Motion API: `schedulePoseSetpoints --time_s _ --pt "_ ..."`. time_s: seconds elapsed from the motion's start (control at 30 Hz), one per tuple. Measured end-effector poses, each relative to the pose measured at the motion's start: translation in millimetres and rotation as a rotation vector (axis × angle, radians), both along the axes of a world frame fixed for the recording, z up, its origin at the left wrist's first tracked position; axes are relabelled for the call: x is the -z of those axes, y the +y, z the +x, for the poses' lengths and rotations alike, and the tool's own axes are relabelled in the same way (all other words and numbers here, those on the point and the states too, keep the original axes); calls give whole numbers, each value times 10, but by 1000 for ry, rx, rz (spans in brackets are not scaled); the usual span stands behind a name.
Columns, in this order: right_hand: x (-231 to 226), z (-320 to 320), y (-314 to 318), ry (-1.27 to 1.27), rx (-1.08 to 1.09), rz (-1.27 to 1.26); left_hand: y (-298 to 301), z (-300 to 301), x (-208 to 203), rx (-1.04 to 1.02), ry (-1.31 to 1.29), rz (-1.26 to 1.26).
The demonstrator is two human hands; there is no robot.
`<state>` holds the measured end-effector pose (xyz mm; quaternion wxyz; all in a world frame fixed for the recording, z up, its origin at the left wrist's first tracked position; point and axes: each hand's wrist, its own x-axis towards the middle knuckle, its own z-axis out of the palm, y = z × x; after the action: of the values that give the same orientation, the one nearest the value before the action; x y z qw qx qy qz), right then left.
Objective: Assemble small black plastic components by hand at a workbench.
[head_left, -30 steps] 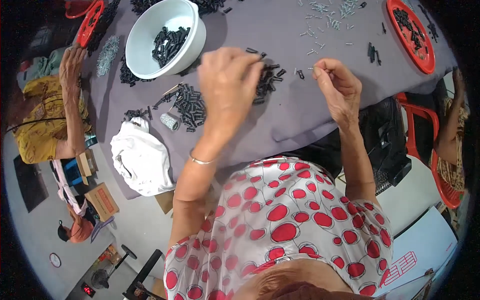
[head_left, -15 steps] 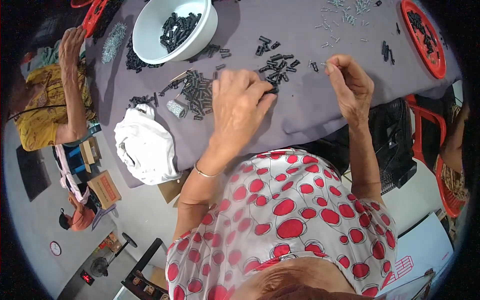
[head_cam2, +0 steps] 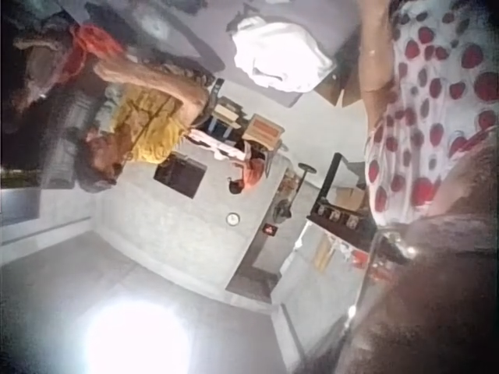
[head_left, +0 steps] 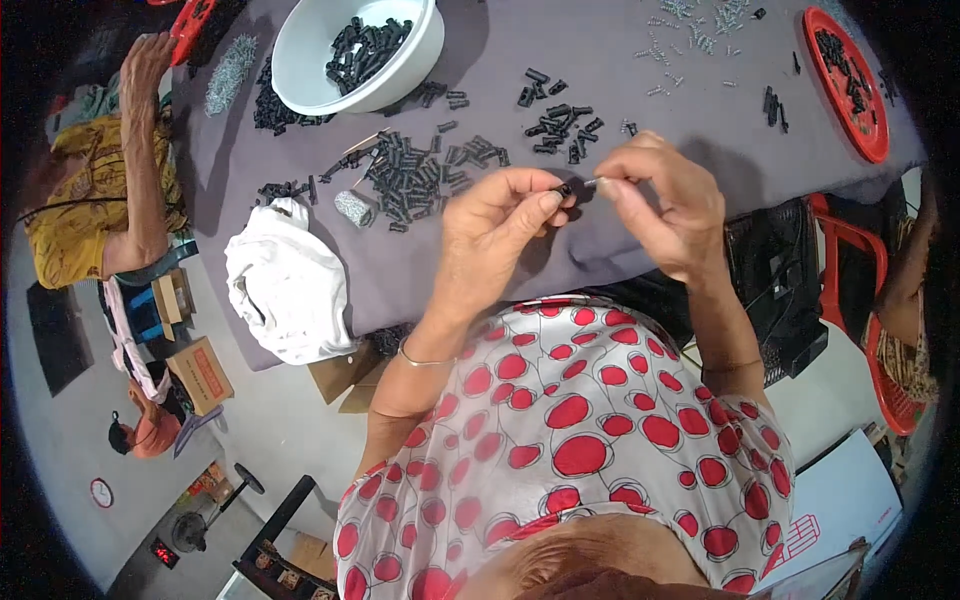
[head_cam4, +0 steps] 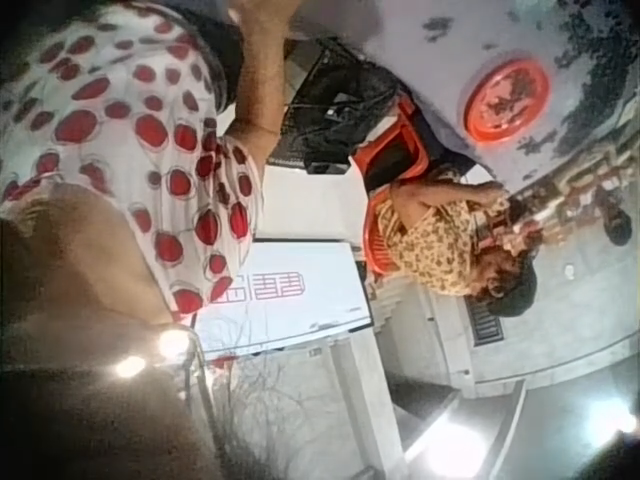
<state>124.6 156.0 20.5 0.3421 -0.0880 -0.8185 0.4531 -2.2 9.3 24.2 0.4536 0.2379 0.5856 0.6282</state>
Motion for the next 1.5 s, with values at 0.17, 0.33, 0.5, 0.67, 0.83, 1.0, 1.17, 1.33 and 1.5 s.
schedulePoseSetpoints --time_s 0.17,0.33,0.5,0.67,0.83,1.0,1.17,1.33,1.5 --pt "35 -79 -56 45 -57 79 -44 1 22 19 -44 16" --pt "22 -98 -94 13 -69 147 -72 12 35 29 21 34" --pt "33 -90 -146 -47 -55 252 -88 5 63 31 41 12" --pt "-21 -48 -170 -112 -51 71 -112 -35 75 53 -132 27" --pt "-46 -20 -167 -116 -217 -114 -143 -120 -26 241 -255 -168" --pt "-24 -25 -148 -37 -280 -58 -213 -137 164 318 -519 74" --pt "-12 24 -61 -59 -208 23 -152 -144 151 318 -439 -38" --pt "110 106 222 -272 352 106 -143 -133 163 196 -385 -6" --pt "209 45 263 -375 358 333 -132 -117 195 197 -368 -20"
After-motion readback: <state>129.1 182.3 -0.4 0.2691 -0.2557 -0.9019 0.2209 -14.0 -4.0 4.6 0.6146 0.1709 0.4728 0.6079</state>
